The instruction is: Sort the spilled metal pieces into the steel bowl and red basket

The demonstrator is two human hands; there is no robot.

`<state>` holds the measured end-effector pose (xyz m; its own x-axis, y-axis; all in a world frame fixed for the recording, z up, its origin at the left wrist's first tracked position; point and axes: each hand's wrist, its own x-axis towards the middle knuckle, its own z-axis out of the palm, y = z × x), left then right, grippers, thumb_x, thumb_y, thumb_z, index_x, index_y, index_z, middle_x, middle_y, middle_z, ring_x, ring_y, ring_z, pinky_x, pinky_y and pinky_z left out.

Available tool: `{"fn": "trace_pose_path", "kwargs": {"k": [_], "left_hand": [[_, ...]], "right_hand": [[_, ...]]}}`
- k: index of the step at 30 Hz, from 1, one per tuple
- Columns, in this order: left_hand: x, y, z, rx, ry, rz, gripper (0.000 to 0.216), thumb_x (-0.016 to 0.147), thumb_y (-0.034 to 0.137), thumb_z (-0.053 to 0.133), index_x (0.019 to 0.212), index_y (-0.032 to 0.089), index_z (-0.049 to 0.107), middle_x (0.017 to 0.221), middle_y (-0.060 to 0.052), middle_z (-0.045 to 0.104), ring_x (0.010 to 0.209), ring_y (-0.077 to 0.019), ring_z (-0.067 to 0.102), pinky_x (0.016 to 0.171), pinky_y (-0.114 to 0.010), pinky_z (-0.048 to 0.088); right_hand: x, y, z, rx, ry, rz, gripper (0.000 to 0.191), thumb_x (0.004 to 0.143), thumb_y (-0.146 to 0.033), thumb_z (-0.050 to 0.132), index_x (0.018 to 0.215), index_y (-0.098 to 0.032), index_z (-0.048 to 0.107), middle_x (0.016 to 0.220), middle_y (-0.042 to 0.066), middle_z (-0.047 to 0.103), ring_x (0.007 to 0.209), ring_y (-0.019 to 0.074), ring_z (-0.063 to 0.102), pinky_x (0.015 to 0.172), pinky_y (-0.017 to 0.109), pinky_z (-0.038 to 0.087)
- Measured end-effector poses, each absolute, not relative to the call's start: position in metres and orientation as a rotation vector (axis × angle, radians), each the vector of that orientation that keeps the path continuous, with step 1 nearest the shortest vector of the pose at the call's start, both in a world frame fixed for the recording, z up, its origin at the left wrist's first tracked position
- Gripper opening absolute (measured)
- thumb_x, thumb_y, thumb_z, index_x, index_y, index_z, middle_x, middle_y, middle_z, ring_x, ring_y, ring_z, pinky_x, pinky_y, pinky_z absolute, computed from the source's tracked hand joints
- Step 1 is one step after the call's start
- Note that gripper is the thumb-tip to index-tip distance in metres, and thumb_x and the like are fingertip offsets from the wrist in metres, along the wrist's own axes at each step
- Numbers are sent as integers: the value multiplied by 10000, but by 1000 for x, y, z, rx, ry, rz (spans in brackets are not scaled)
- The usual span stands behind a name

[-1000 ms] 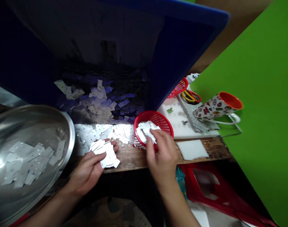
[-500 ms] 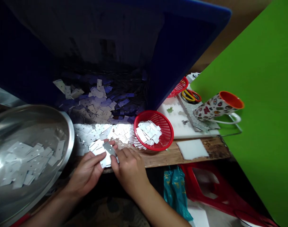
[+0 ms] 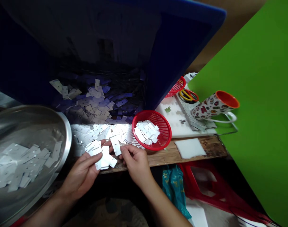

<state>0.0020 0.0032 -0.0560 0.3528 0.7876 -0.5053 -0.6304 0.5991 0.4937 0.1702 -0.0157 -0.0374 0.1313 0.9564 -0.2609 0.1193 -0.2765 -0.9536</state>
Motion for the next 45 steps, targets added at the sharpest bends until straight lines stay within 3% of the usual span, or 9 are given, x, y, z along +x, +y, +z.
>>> {"fn": "trace_pose_path", "kwargs": {"k": [13, 16, 18, 21, 25, 29, 31, 34, 45], "left_hand": [[3, 3, -49, 256, 855, 903, 403, 802, 141, 654, 1199, 178, 600, 1249, -104, 643, 1163, -266, 588, 920, -323, 516], [2, 4, -49, 238, 880, 900, 451, 795, 136, 659, 1237, 170, 572, 1266, -118, 631, 1163, -282, 588, 933, -354, 515], [1, 5, -50, 226, 892, 902, 504, 797, 133, 658, 1282, 198, 536, 1259, -98, 638, 1150, -269, 599, 947, -361, 508], [2, 6, -52, 202, 859, 905, 558, 807, 139, 650, 1331, 247, 492, 1220, -57, 665, 1108, -237, 626, 958, -348, 497], [4, 6, -50, 199, 854, 912, 601, 784, 134, 669, 1345, 245, 485, 1159, -46, 692, 1049, -223, 654, 961, -339, 492], [2, 7, -45, 175, 897, 908, 457, 803, 174, 656, 1252, 193, 570, 1119, -64, 702, 1015, -230, 663, 919, -336, 523], [2, 8, -44, 143, 931, 906, 390, 818, 188, 633, 1206, 171, 599, 1103, -77, 704, 986, -231, 672, 897, -344, 539], [2, 10, -45, 95, 914, 936, 406, 814, 121, 571, 1216, 171, 592, 1085, -78, 707, 969, -234, 677, 903, -370, 538], [1, 8, -46, 203, 855, 943, 418, 778, 127, 605, 1173, 259, 640, 1086, -41, 708, 1117, -277, 603, 976, -410, 488]], "right_hand": [[210, -13, -15, -1709, -1269, 573, 261, 894, -327, 553, 732, -165, 677, 622, 11, 612, 580, 142, 552, 562, 249, 449], [221, -13, -20, -1740, -1422, 156, 179, 889, -267, 563, 978, -175, 688, 866, 71, 673, 754, 193, 622, 701, 313, 514], [219, -17, -22, -1685, -1600, 49, 312, 874, -214, 579, 1182, -177, 613, 1054, 114, 640, 916, 225, 623, 816, 360, 521], [203, -26, -26, -1516, -1982, 223, 392, 876, -165, 567, 1266, -205, 558, 1120, 115, 606, 1031, 231, 592, 886, 378, 513], [179, -35, -38, -1382, -2237, 354, 291, 900, -179, 537, 1176, -211, 622, 1005, 90, 659, 918, 217, 619, 838, 388, 521], [168, -33, -51, -1444, -1785, 493, 201, 904, -183, 532, 1028, -174, 689, 903, 85, 709, 822, 198, 647, 789, 343, 527], [166, -29, -52, -1529, -1399, 782, 202, 903, -262, 543, 869, -160, 714, 725, 60, 696, 643, 167, 628, 614, 282, 523], [164, -23, -47, -1477, -896, 1327, 369, 886, -397, 546, 656, -144, 682, 481, 10, 585, 387, 92, 457, 373, 193, 352], [163, -23, -35, -1324, -632, 1523, 377, 845, -434, 608, 631, -135, 693, 455, 2, 562, 358, 48, 368, 357, 163, 233]]}}
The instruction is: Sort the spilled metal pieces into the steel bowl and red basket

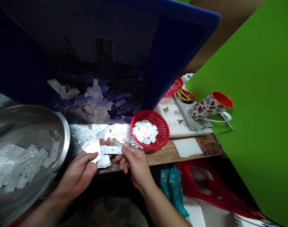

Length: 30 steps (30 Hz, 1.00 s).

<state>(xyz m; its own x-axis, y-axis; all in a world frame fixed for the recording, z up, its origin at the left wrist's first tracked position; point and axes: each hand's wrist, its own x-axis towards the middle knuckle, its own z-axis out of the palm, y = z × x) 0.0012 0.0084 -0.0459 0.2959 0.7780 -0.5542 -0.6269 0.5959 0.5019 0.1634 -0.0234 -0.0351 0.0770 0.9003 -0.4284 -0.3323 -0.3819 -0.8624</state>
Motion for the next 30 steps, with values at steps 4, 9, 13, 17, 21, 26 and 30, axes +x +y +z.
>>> {"fn": "trace_pose_path", "kwargs": {"k": [4, 9, 13, 17, 21, 26, 30], "left_hand": [[-1, 7, -48, 234, 871, 919, 410, 776, 149, 636, 1165, 277, 642, 1159, -36, 685, 1141, -285, 590, 931, -378, 512], [-2, 6, -50, 243, 865, 925, 430, 766, 168, 660, 1179, 286, 638, 1101, -38, 709, 1112, -287, 611, 931, -382, 502], [-1, 6, -50, 242, 858, 930, 409, 773, 168, 653, 1167, 281, 644, 1071, -37, 716, 1106, -279, 614, 932, -378, 499], [0, 7, -46, 239, 865, 918, 397, 766, 149, 646, 1143, 272, 656, 1040, -26, 726, 1093, -271, 620, 917, -359, 505], [0, 7, -43, 247, 889, 922, 424, 757, 124, 638, 1160, 255, 650, 1049, -30, 724, 1093, -268, 619, 924, -362, 503], [-2, 6, -47, 235, 844, 933, 404, 793, 148, 627, 1170, 290, 642, 1139, -17, 692, 1120, -250, 604, 956, -360, 492], [-1, 5, -51, 221, 871, 948, 473, 787, 128, 648, 1226, 295, 596, 1150, -19, 683, 1130, -244, 597, 970, -371, 490]], "right_hand": [[190, -24, -23, -1484, -825, 1079, 307, 853, -421, 618, 747, -148, 710, 498, -10, 562, 415, 78, 430, 406, 192, 331], [228, -17, -11, -1729, -1254, 126, 224, 872, -319, 592, 1002, -185, 714, 880, 78, 660, 781, 202, 621, 703, 339, 524], [214, -24, -21, -1610, -1697, -42, 365, 871, -161, 549, 1221, -242, 614, 1083, 115, 598, 985, 240, 597, 825, 396, 522], [181, -36, -39, -1357, -2177, 192, 402, 879, -112, 522, 1244, -266, 587, 1049, 90, 649, 927, 219, 600, 782, 371, 512], [167, -37, -51, -1278, -2244, 175, 318, 893, -142, 534, 1183, -234, 625, 1004, 87, 686, 862, 205, 605, 756, 366, 498], [166, -32, -54, -1401, -1540, 522, 185, 886, -169, 561, 1021, -189, 686, 861, 75, 724, 756, 177, 658, 721, 329, 542], [167, -22, -52, -1374, -654, 1172, 207, 830, -340, 650, 780, -143, 693, 657, 48, 701, 493, 127, 610, 494, 244, 528]]}}
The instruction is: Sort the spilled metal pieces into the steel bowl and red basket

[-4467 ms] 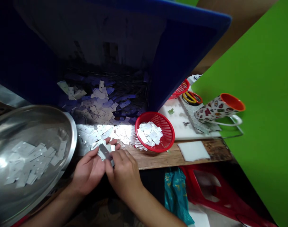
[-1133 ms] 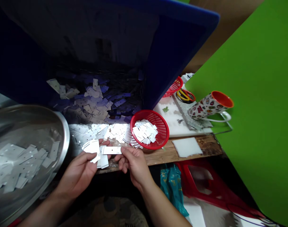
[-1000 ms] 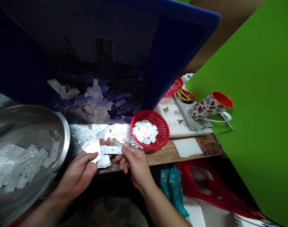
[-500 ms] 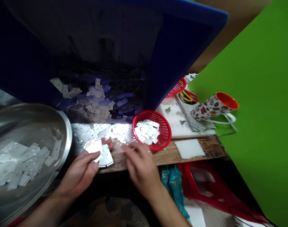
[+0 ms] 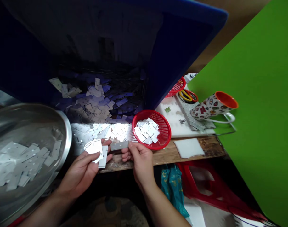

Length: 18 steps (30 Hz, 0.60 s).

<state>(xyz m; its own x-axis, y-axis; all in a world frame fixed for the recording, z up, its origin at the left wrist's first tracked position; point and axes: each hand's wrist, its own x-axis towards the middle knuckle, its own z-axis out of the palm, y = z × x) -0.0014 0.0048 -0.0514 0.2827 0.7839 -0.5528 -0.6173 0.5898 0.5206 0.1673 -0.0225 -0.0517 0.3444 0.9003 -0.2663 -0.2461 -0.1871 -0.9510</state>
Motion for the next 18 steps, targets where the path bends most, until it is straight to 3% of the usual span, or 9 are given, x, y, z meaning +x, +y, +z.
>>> {"fn": "trace_pose_path", "kwargs": {"k": [5, 10, 12, 18], "left_hand": [[0, 4, -53, 242, 869, 950, 499, 790, 121, 649, 1261, 260, 559, 1126, -24, 690, 1135, -236, 593, 979, -378, 488], [-2, 4, -53, 210, 855, 924, 441, 795, 105, 619, 1206, 264, 607, 1133, -35, 691, 1171, -263, 571, 963, -391, 504], [-2, 5, -51, 183, 857, 911, 410, 807, 111, 590, 1195, 240, 615, 1184, -58, 670, 1188, -288, 558, 949, -425, 514], [0, 5, -44, 173, 896, 878, 392, 816, 104, 529, 1204, 114, 585, 1290, -160, 597, 1214, -335, 533, 907, -452, 536]], "right_hand": [[168, -17, -48, -1239, -307, 1472, 247, 700, -334, 775, 694, -103, 689, 637, 70, 708, 491, 127, 640, 493, 205, 541], [166, -23, -39, -1254, -368, 1414, 215, 767, -333, 723, 721, -124, 701, 666, 65, 720, 518, 132, 652, 521, 210, 551], [175, -25, -34, -1329, -501, 1189, 215, 785, -355, 705, 778, -140, 710, 699, 60, 728, 538, 148, 657, 539, 249, 561], [226, -18, -17, -1713, -1064, 63, 214, 852, -307, 632, 988, -173, 728, 834, 58, 724, 729, 177, 663, 710, 314, 540]]}}
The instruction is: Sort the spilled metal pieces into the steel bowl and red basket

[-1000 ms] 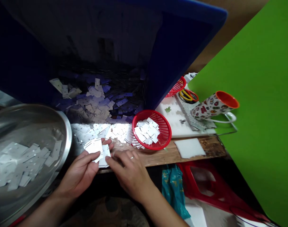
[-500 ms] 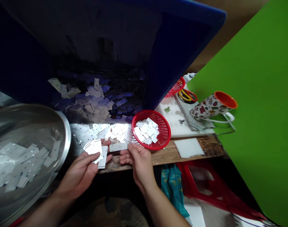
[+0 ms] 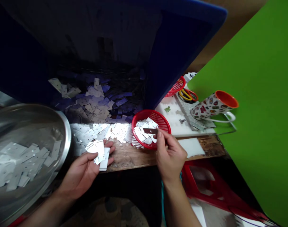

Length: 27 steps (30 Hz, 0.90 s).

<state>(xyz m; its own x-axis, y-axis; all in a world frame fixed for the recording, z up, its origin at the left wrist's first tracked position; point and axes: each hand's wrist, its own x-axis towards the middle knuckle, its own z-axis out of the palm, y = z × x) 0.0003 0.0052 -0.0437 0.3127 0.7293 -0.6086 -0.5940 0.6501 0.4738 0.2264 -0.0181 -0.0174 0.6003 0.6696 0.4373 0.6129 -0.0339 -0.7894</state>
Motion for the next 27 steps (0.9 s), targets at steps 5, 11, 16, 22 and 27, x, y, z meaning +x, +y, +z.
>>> {"fn": "trace_pose_path", "kwargs": {"k": [5, 11, 16, 22, 27], "left_hand": [[2, 1, -43, 212, 873, 799, 418, 801, 103, 615, 1210, 179, 575, 1233, -116, 638, 1150, -296, 589, 906, -409, 536], [1, -3, -43, 279, 820, 696, 295, 801, 132, 653, 1091, 174, 623, 1142, -85, 679, 1019, -245, 656, 849, -352, 557], [-2, -1, -42, 303, 824, 692, 385, 828, 137, 623, 1204, 197, 572, 1199, -89, 651, 1046, -252, 637, 809, -366, 575], [0, 0, -41, 333, 818, 670, 371, 844, 169, 617, 1212, 175, 577, 1178, -109, 655, 1050, -255, 631, 793, -333, 575], [-2, -1, -42, 353, 820, 669, 364, 853, 182, 613, 1215, 187, 575, 1149, -100, 665, 1033, -240, 637, 776, -306, 571]], "right_hand": [[208, -15, -20, -1557, -1565, 16, 298, 868, -154, 580, 1154, -193, 655, 1000, 90, 634, 932, 200, 611, 805, 337, 515], [159, -4, -32, -1463, -1797, 818, 308, 839, -226, 655, 1146, -202, 635, 1045, 67, 573, 812, 152, 583, 763, 305, 514], [164, 6, -36, -1501, -1606, 999, 66, 837, -195, 645, 899, -199, 668, 867, 16, 600, 811, 143, 571, 730, 264, 472], [169, 0, -41, -1574, -1366, 1289, 135, 806, -262, 657, 916, -185, 663, 676, -24, 565, 559, 100, 481, 508, 215, 394], [170, -3, -41, -1568, -1252, 1394, 146, 782, -309, 670, 819, -169, 650, 665, -10, 598, 563, 116, 539, 519, 227, 427]]}}
